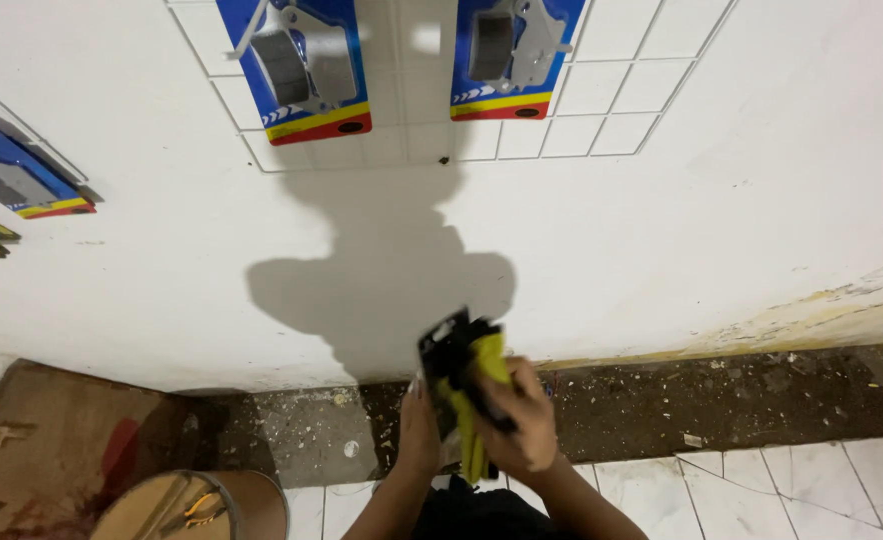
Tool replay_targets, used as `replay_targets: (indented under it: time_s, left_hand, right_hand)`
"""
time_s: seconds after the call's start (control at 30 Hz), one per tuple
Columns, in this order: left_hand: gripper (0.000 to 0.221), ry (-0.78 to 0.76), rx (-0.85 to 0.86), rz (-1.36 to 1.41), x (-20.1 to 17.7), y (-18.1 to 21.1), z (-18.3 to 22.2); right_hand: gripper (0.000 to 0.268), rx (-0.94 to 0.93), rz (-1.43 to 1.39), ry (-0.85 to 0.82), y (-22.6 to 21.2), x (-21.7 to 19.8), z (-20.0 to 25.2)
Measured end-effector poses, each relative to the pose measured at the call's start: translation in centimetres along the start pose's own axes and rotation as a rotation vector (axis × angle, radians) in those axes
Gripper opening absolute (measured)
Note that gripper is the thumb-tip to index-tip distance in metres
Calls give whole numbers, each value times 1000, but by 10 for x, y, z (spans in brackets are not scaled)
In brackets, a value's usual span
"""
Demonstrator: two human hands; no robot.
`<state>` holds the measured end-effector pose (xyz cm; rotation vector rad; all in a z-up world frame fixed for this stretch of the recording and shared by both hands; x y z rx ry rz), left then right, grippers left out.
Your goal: Wiping dust off packaged motorcycle spare parts using a cloth and organizing them on a display rack.
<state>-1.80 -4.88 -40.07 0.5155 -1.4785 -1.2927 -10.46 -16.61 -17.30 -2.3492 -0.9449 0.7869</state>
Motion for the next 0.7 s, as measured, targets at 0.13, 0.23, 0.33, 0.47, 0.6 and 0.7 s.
replay_targets:
  time_s: [0.13,0.23,0.33,0.47,0.6,0.7]
  left_hand:
    - [51,53,119,-163,-30,-12,-10]
    - [50,74,149,-80,-9,20,-9]
    - [52,111,83,12,-28,-17,-26]
    - [39,58,210,74,-18,29,-29]
    - [55,348,-361,209,-5,25,-4]
    - [52,229,57,-656,-28,9,-26]
  right_hand:
    - [27,-105,-107,-221,-31,11,0]
    - [36,39,-16,-215,-17,1,-2]
    - [33,45,-72,-192,-13,2,-6]
    - [41,85,-171,-460,-35,10,-2]
    - [15,-17,-40,-207,-7,-3,8]
    - [51,165,-63,-315,-5,-4,2]
Point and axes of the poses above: each hand's wrist, its own z-axis away from the middle knuckle, its own x-axis out of the palm, y = z × x, the point moved 8 cm from there along -z, towards the middle knuckle, and after that the axes turned 6 degrees about -y, right-handed, at the moved point
